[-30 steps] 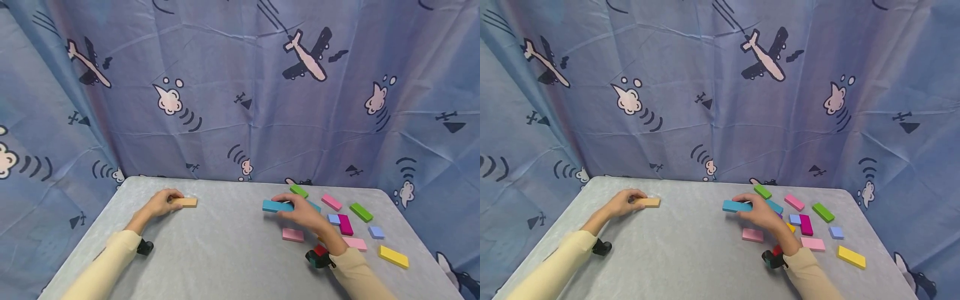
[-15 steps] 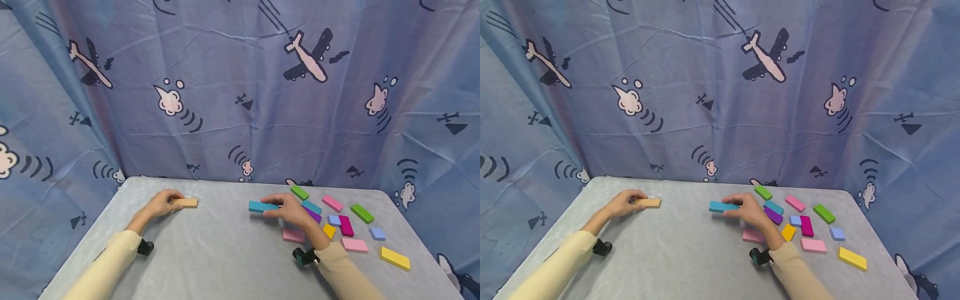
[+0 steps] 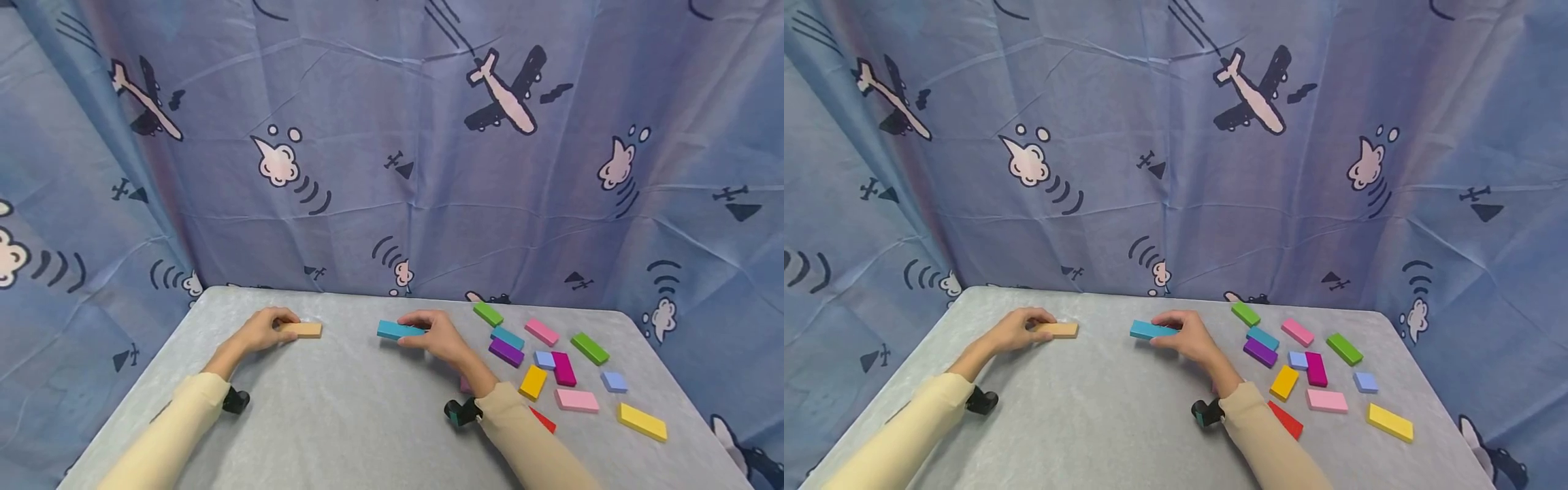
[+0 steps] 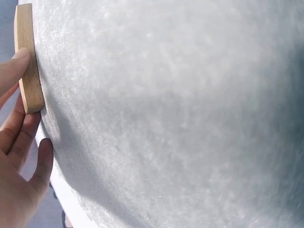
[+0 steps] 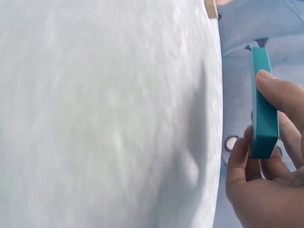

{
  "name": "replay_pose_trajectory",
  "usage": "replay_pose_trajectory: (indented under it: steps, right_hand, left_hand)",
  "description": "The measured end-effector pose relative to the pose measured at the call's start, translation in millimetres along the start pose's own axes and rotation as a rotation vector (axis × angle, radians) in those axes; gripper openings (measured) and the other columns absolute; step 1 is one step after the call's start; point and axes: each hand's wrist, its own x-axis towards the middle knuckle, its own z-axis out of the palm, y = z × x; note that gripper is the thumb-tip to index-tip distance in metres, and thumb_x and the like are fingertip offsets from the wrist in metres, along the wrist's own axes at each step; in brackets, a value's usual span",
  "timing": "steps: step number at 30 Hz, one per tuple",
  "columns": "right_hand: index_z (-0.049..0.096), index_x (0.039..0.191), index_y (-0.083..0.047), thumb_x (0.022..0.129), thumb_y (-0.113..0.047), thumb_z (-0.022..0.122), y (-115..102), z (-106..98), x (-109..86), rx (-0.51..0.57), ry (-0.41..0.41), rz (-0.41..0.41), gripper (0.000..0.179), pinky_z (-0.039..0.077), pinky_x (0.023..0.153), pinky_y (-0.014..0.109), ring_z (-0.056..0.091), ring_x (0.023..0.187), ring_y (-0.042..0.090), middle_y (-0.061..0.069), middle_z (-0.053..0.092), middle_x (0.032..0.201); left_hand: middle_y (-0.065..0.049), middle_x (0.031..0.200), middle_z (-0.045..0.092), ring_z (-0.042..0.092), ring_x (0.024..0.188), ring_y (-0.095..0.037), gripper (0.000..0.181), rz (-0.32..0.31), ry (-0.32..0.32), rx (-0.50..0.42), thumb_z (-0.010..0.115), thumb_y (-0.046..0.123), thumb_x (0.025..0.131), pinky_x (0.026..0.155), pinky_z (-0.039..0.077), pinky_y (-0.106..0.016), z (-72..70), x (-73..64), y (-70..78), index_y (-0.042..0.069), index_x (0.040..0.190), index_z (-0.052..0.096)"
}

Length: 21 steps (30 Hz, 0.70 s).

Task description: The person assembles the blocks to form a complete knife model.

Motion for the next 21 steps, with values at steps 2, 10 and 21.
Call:
replay_pose_trajectory:
  steps: [2, 10, 21]
  right_hand:
    - [0.075, 0.114, 0.001, 0.081, -0.004, 0.086, -0.2, 7.7, 3.6, 0.0, -0.005, -0.011, 0.035, 0.05, 0.083, 0.036, 0.062, 0.1, 0.028, 0.011, 0.071, 0.111]
    - [0.078, 0.108, -0.003, 0.077, 0.0, 0.088, -2.2, 39.4, 22.4, -0.036, -0.01, -0.035, 0.032, 0.052, 0.082, 0.037, 0.064, 0.094, 0.023, 0.006, 0.072, 0.103]
    - [0.077, 0.106, -0.001, 0.078, 0.002, 0.086, -6.5, 78.5, 41.8, -0.095, -0.025, -0.091, 0.03, 0.052, 0.087, 0.036, 0.067, 0.096, 0.021, 0.006, 0.074, 0.102]
  left_hand:
    - [-0.011, 0.109, 0.069, 0.06, 0.102, -0.032, 0.023, -0.004, -0.002, -0.001, 0.08, 0.011, 0.09, 0.09, 0.046, -0.051, 0.2, 0.3, -0.5, 0.004, 0.111, 0.074]
    - [-0.01, 0.109, 0.069, 0.06, 0.101, -0.03, 0.023, 0.017, -0.002, 0.015, 0.08, 0.012, 0.09, 0.091, 0.046, -0.051, -0.9, 1.8, -3.8, 0.005, 0.11, 0.075]
    - [-0.012, 0.112, 0.068, 0.06, 0.102, -0.031, 0.023, 0.015, -0.01, 0.038, 0.08, 0.013, 0.09, 0.091, 0.046, -0.052, -2.2, 2.5, -1.3, 0.005, 0.111, 0.075]
